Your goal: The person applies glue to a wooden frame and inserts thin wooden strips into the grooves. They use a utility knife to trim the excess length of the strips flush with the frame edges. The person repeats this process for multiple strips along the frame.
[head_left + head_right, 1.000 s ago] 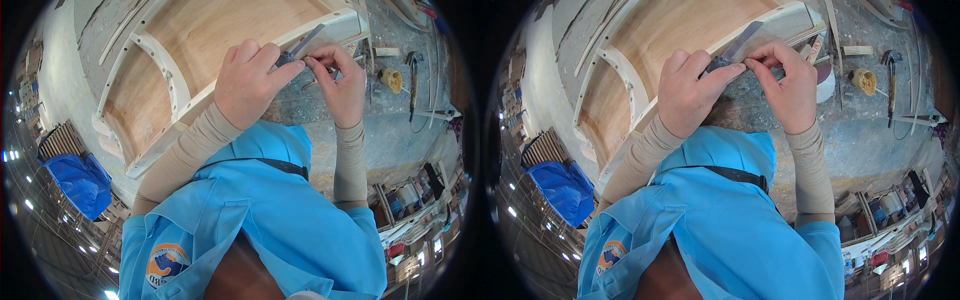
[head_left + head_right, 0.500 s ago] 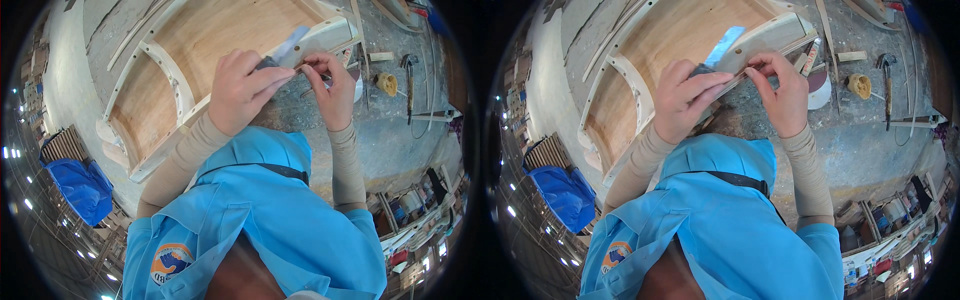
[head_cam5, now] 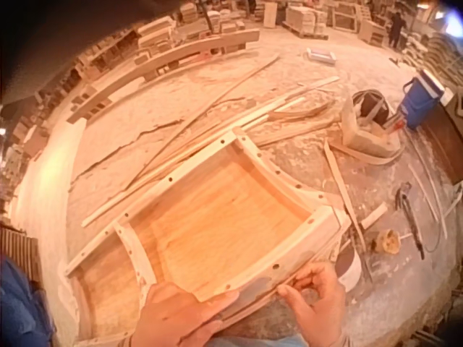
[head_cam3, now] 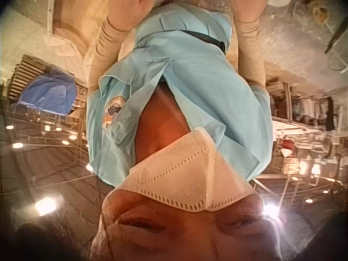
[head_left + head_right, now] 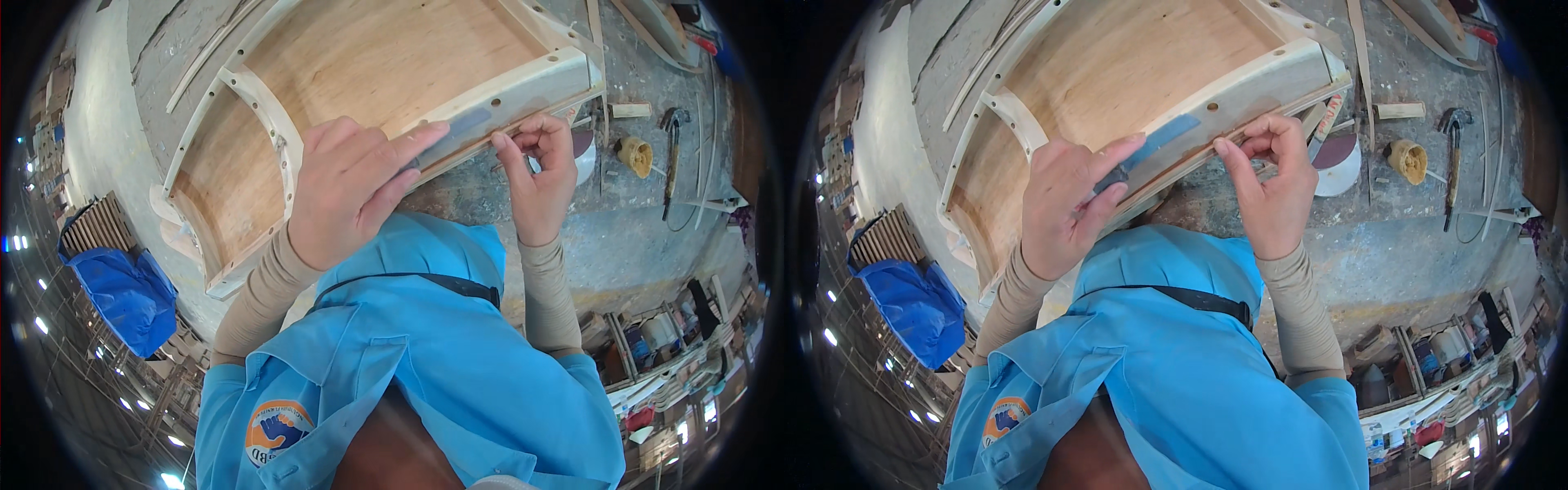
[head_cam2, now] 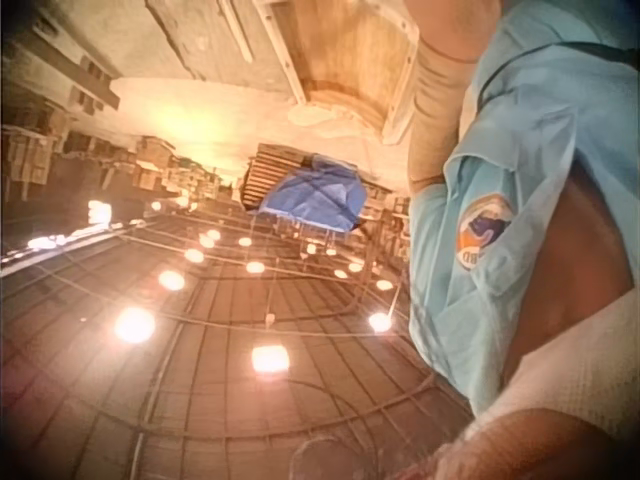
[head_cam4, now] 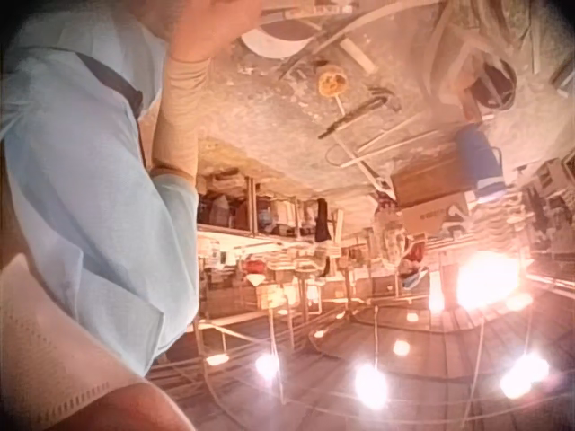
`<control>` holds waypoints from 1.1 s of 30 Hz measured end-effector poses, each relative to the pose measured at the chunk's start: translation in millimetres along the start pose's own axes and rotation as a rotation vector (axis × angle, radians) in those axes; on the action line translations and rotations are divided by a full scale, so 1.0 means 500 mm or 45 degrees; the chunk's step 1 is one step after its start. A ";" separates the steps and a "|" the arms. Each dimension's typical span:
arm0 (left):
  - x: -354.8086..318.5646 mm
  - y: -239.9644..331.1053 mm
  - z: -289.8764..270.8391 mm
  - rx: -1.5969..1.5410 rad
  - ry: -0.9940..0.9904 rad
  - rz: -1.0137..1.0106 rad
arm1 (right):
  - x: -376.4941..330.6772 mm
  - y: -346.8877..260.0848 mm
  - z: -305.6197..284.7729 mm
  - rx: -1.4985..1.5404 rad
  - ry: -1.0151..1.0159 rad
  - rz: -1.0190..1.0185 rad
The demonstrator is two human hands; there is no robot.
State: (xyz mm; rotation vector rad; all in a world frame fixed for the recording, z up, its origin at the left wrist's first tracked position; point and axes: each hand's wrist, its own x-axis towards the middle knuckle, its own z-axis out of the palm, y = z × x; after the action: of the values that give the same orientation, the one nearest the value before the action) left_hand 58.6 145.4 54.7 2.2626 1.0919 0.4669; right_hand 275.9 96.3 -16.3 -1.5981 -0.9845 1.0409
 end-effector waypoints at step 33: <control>-0.011 -0.010 0.015 0.068 0.052 0.063 | -0.032 0.014 0.042 0.501 0.045 0.197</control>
State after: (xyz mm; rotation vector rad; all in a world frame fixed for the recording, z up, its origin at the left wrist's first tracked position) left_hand 56.4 140.9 45.5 2.3406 1.0824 0.5116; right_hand 252.0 85.9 -24.1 -1.3736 -0.5924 1.2221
